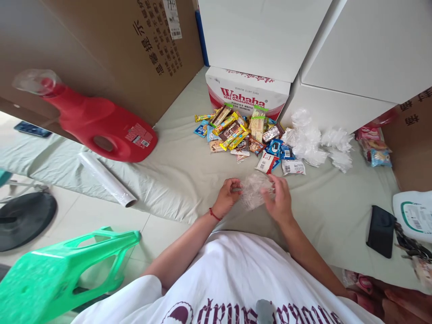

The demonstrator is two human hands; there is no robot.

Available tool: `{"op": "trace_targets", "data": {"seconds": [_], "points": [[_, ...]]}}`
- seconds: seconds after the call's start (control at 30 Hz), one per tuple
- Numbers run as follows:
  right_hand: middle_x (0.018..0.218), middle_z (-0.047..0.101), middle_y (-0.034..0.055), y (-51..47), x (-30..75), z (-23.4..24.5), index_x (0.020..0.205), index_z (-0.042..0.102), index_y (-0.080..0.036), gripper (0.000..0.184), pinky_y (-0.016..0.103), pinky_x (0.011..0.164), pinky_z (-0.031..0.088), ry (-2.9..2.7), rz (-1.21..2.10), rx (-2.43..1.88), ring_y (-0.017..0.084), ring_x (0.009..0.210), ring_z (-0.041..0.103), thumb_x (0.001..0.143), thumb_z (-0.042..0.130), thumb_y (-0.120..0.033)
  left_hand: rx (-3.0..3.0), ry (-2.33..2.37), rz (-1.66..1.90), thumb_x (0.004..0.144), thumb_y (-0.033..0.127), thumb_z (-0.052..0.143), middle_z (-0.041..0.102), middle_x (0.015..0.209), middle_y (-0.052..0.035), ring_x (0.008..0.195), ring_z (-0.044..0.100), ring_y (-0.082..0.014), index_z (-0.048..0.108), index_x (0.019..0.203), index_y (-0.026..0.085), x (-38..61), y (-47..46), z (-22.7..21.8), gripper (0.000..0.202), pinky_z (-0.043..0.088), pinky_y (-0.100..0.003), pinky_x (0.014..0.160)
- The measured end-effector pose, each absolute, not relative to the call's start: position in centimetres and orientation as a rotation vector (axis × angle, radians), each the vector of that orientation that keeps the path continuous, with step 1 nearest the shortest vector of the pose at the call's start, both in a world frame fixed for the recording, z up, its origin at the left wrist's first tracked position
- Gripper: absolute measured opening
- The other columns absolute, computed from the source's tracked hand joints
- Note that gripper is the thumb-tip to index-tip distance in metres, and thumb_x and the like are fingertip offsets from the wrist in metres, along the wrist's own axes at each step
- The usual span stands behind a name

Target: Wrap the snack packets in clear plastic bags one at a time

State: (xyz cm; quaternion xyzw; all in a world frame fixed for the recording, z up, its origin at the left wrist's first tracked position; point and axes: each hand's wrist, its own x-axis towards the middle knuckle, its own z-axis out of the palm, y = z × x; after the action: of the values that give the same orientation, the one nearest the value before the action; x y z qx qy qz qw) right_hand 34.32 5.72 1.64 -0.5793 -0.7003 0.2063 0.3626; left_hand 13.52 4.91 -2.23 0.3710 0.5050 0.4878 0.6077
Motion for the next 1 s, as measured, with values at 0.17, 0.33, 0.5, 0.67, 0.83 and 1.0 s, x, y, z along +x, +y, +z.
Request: {"op": "trace_targets", "data": {"seconds": [0.17, 0.33, 0.5, 0.67, 0.83, 1.0], "points": [[0.095, 0.069, 0.0094, 6.2, 32.5, -0.6, 0.100, 0.073, -0.023, 0.023, 0.042, 0.087, 0.050, -1.842, 0.822, -1.538, 0.027, 0.092, 0.061, 0.092, 0.058, -0.038, 1.051, 1.402, 1.082, 0.065, 0.024, 0.079, 0.062, 0.109, -0.0060, 0.072, 0.053, -0.0128, 0.065, 0.118, 0.021, 13.6, 5.5, -1.9, 0.055, 0.045, -0.028, 0.067], [0.085, 0.069, 0.0020, 6.3, 34.8, -0.4, 0.094, 0.071, -0.023, 0.027, 0.032, 0.073, 0.050, -1.167, 1.220, -1.410, 0.017, 0.074, 0.059, 0.085, 0.071, -0.048, 1.040, 1.405, 0.997, 0.078, 0.039, 0.071, 0.058, 0.069, 0.0015, 0.063, 0.047, -0.0133, 0.068, 0.078, 0.020, 13.1, 6.2, -1.7, 0.019, 0.037, -0.027, 0.064], [0.075, 0.061, -0.0024, 4.8, 38.2, 0.8, 0.089, 0.069, -0.023, 0.036, 0.023, 0.053, 0.042, -0.729, 1.411, -1.343, 0.010, 0.060, 0.050, 0.072, 0.086, -0.049, 0.828, 1.420, 1.271, 0.084, 0.047, 0.066, 0.057, 0.072, 0.0025, 0.072, 0.052, -0.0130, 0.059, 0.078, 0.021, 12.8, 6.3, -1.2, 0.027, 0.042, -0.026, 0.071], [0.069, 0.056, -0.0036, 3.1, 40.8, 0.2, 0.085, 0.069, -0.022, 0.040, 0.019, 0.041, 0.031, -0.575, 1.452, -1.442, 0.007, 0.051, 0.040, 0.063, 0.092, -0.047, 0.578, 1.417, 1.359, 0.084, 0.048, 0.067, 0.040, 0.060, 0.0093, 0.052, 0.038, -0.0087, 0.048, 0.083, 0.024, 12.2, 6.6, -0.6, 0.031, 0.037, -0.023, 0.054], [0.071, 0.059, 0.0000, 2.6, 44.3, -0.1, 0.086, 0.071, -0.020, 0.045, 0.024, 0.044, 0.034, -0.819, 1.273, -1.695, 0.011, 0.054, 0.044, 0.064, 0.088, -0.055, 0.510, 1.425, 1.362, 0.083, 0.049, 0.068, 0.034, 0.057, 0.0109, 0.046, 0.030, -0.0077, 0.046, 0.085, 0.025, 11.0, 6.4, 0.0, 0.033, 0.027, -0.021, 0.044], [0.105, 0.071, 0.0111, 3.2, 42.6, 0.8, 0.101, 0.075, -0.024, 0.045, 0.042, 0.088, 0.050, -1.425, 0.682, -1.768, 0.026, 0.097, 0.063, 0.094, 0.054, -0.063, 0.536, 1.372, 1.413, 0.086, 0.050, 0.065, 0.037, 0.060, 0.0096, 0.047, 0.031, -0.0077, 0.043, 0.086, 0.026, 11.8, 5.2, 1.4, 0.033, 0.025, -0.021, 0.044]]}}
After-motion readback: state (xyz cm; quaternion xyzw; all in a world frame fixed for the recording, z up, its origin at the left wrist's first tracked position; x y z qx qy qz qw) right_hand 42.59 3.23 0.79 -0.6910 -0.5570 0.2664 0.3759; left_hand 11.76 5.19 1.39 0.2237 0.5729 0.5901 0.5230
